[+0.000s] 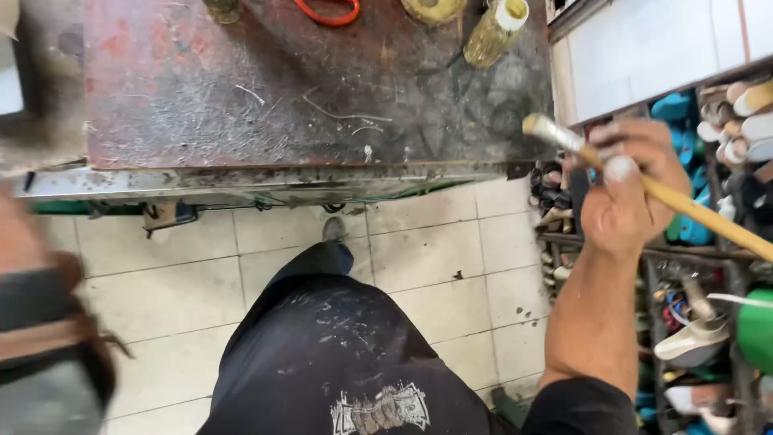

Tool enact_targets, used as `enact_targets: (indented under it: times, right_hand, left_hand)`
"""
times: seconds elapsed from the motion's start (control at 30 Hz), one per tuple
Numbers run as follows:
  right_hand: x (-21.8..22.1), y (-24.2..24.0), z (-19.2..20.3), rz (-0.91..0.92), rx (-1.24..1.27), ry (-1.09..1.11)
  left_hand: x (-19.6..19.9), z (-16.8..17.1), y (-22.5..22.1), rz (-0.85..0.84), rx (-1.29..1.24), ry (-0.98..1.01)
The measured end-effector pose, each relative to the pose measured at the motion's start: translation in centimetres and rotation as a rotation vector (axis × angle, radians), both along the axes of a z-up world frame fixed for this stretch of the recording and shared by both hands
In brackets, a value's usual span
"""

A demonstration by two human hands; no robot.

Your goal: Applying adhesive to a shoe sole and a replacement part using a brush at a workbench

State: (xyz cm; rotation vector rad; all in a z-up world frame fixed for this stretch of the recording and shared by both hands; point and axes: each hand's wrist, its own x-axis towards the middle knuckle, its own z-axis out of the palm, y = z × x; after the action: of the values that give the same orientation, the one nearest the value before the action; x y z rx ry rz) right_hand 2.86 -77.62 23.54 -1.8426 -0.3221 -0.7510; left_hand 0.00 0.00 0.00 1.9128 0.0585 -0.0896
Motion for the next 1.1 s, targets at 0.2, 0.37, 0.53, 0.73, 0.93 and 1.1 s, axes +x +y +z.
enact_targets:
  times: [0.2, 0.37, 0.53, 0.73, 0.93, 1.1]
  right_hand:
    - [10.2, -3.8, 1.1, 0.154, -0.08, 0.014]
    - [16.6, -6.5, 2.7, 0.371, -0.129, 0.149]
    - [20.7, -9.2, 2.5, 0.497, -0.265, 0.221]
    - [24.2, -9.7, 1.2, 0.745, -0.283, 0.21]
    - [26.2, -8.5, 0.7, 0.745, -0.62, 0.123]
    - [26.2, -6.9, 0.6, 0.687, -0.815, 0.138]
  left_hand:
    - [1.5, 15.8, -24.1, 0.133, -0.213, 0.02]
    - [5.8, 18.1, -36.6, -0.14, -0.954, 0.34]
    - [5.4, 18.6, -45.8, -0.277, -1.102, 0.338]
    - [2.2, 17.3, -53.8, -0.118, -1.194, 0.314]
    - [-1.7, 14.7, -58.5, 0.082, -0.984, 0.269]
    - [-4.4, 14.0, -60.9, 0.133, -0.983, 0.213]
